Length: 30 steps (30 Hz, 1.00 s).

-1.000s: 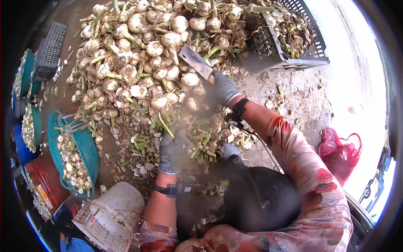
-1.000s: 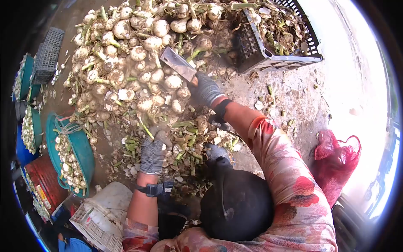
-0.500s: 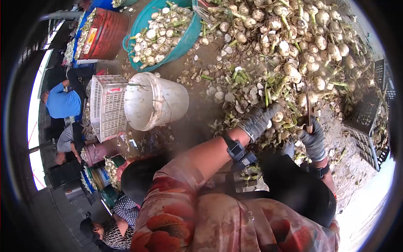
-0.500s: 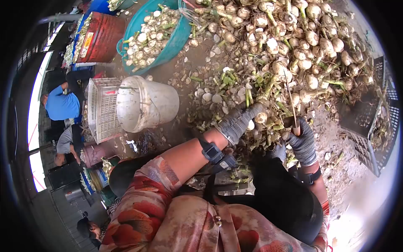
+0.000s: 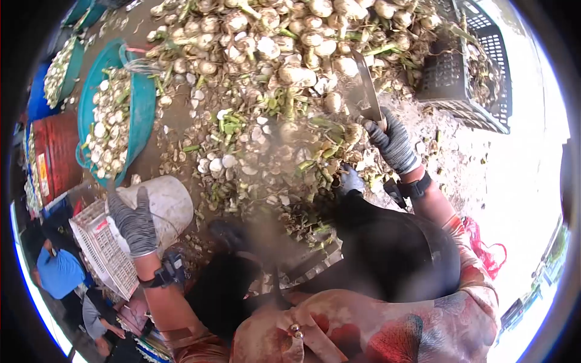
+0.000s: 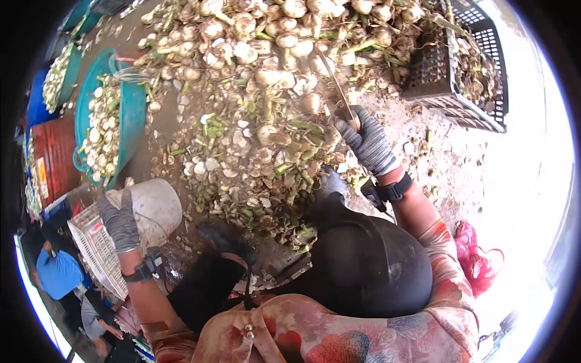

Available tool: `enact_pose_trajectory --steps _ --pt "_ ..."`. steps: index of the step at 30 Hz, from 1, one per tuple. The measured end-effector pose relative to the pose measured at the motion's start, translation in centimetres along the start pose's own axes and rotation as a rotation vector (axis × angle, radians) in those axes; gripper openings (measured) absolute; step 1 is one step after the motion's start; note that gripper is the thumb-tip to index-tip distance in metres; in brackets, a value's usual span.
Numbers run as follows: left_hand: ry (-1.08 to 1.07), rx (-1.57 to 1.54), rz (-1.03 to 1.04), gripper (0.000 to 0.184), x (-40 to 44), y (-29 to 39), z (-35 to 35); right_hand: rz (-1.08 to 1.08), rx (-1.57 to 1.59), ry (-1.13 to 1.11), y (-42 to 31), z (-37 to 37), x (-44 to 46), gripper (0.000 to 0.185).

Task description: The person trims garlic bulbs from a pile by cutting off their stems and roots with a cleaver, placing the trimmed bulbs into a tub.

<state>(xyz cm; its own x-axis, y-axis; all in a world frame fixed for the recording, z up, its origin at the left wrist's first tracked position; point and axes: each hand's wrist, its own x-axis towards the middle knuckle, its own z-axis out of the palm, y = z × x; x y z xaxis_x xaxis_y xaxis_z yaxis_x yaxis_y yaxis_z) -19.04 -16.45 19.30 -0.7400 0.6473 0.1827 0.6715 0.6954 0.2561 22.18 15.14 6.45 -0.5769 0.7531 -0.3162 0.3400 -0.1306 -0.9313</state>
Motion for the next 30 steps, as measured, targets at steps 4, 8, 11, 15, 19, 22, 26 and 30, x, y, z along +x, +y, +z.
enact_pose_trajectory --steps 4,8,11,15,19,22,26,30 --pt "-0.538 -0.659 -0.122 0.050 -0.9 14.9 12.1 -0.021 -0.016 -0.001 0.2 -1.0 -0.6 0.035" --pt "-0.384 -0.347 0.106 0.068 2.0 23.5 23.3 -0.017 -0.392 -0.018 1.6 -1.2 -0.6 0.046" --pt "-0.378 -0.195 0.054 0.069 4.0 27.7 24.4 -0.018 -0.436 -0.023 0.9 -1.2 -0.3 0.047" --pt "-0.560 -0.681 -0.173 0.059 6.0 26.0 26.5 0.006 -0.481 -0.040 0.3 -1.4 1.5 0.042" --pt "-0.698 -1.243 -0.072 0.046 4.3 23.9 26.6 -0.151 -0.542 -0.042 -3.7 -0.8 3.0 0.035" --pt "-0.520 -0.589 0.683 0.036 2.4 19.9 24.9 -0.369 -0.632 -0.023 -5.2 1.2 3.4 0.028" --pt "-0.701 -0.673 0.526 0.036 -1.0 17.6 21.3 -0.440 -0.738 -0.217 -7.2 2.8 2.4 0.019" --pt "-0.910 -0.863 0.275 0.037 -2.7 16.1 20.7 -0.542 -0.714 -0.245 -6.8 3.9 1.4 0.020"
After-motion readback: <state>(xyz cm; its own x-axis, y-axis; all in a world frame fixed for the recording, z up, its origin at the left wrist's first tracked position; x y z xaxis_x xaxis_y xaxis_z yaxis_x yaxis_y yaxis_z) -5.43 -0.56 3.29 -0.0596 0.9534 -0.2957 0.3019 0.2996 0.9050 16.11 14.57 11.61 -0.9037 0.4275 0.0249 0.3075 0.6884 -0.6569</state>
